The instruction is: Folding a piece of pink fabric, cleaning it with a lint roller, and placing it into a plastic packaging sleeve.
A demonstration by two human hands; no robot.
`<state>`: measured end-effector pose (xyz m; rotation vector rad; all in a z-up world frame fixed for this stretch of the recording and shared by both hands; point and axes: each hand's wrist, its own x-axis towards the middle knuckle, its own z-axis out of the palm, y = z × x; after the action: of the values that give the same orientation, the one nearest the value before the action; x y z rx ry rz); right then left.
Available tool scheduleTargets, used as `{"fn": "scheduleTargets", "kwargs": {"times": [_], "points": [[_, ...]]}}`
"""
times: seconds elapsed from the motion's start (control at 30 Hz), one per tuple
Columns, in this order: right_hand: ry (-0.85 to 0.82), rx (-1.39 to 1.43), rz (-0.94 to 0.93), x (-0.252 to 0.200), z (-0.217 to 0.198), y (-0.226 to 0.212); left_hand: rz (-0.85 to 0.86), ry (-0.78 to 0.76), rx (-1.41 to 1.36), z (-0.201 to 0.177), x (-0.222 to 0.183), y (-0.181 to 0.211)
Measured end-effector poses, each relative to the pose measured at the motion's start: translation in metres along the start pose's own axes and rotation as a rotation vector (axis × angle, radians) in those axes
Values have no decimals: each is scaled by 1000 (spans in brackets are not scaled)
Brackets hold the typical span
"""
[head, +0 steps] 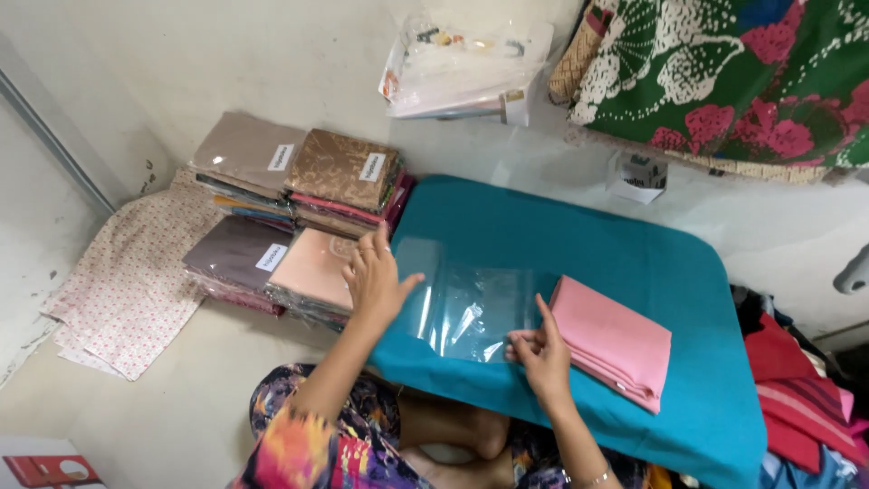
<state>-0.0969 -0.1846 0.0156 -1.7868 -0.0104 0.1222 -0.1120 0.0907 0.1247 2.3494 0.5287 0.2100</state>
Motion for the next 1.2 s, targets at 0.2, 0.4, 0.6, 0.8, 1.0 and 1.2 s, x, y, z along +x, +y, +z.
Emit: {"fn": "scheduleTargets", "kwargs": {"times": [0.2, 0.4, 0.6, 0.8, 1.0, 1.2], "points": [[-29, 190, -20, 0, -6, 24, 617, -970, 473, -65, -112, 69], [-1, 299, 39, -2, -4, 22, 420, -1107, 160, -69, -131, 78], [-11, 268, 44, -5, -5, 9, 195, -1230, -199, -71, -137, 93], [-7, 260, 66, -8, -2, 13, -57, -1326, -551, -73, -146, 103], [31, 398, -21, -5, -6, 44, 334, -546, -96, 95, -84, 50], [37, 350, 53, -15, -8, 17, 324, -221, 72, 158, -62, 2]]}}
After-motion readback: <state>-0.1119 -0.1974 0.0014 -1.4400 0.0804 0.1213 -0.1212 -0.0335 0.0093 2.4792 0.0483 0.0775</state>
